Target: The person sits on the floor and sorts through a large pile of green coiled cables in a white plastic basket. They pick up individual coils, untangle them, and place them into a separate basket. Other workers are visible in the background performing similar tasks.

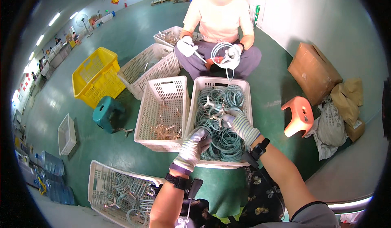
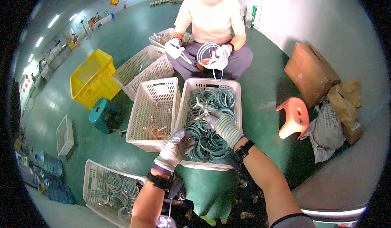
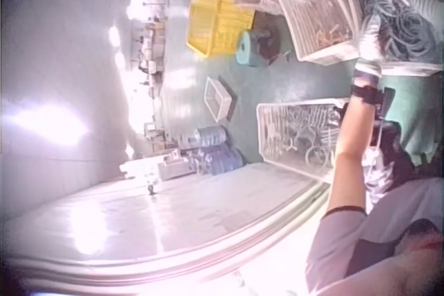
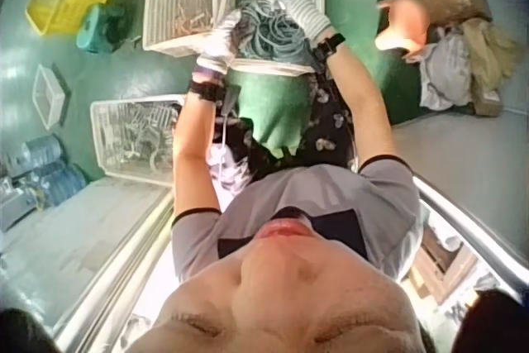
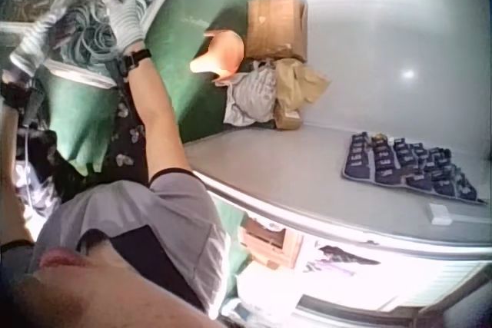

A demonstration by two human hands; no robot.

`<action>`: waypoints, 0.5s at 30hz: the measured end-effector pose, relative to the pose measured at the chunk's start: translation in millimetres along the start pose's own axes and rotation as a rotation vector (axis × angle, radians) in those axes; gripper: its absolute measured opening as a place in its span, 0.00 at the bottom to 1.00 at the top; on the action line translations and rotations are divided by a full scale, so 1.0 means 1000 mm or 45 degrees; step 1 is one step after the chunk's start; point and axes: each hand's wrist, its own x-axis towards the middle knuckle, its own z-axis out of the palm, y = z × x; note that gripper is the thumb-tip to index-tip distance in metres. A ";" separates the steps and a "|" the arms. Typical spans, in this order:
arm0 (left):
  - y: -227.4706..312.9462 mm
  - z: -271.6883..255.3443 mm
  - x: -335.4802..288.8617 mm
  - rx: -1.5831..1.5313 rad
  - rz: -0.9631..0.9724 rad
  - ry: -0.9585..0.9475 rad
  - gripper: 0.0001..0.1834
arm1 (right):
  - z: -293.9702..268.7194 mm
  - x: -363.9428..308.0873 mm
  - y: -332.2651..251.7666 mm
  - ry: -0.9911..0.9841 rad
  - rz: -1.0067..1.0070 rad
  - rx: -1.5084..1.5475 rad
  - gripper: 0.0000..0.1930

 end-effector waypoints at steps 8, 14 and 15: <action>0.008 0.010 0.013 -0.340 0.365 0.102 0.23 | 0.058 -0.049 -0.014 -0.821 -0.152 -0.518 0.14; 0.017 -0.009 0.009 -0.420 0.480 0.080 0.22 | 0.009 0.015 0.062 -0.465 -0.025 -0.680 0.15; 0.016 -0.014 0.007 -0.417 0.456 0.102 0.22 | 0.004 0.015 0.086 -0.453 -0.029 -1.037 0.15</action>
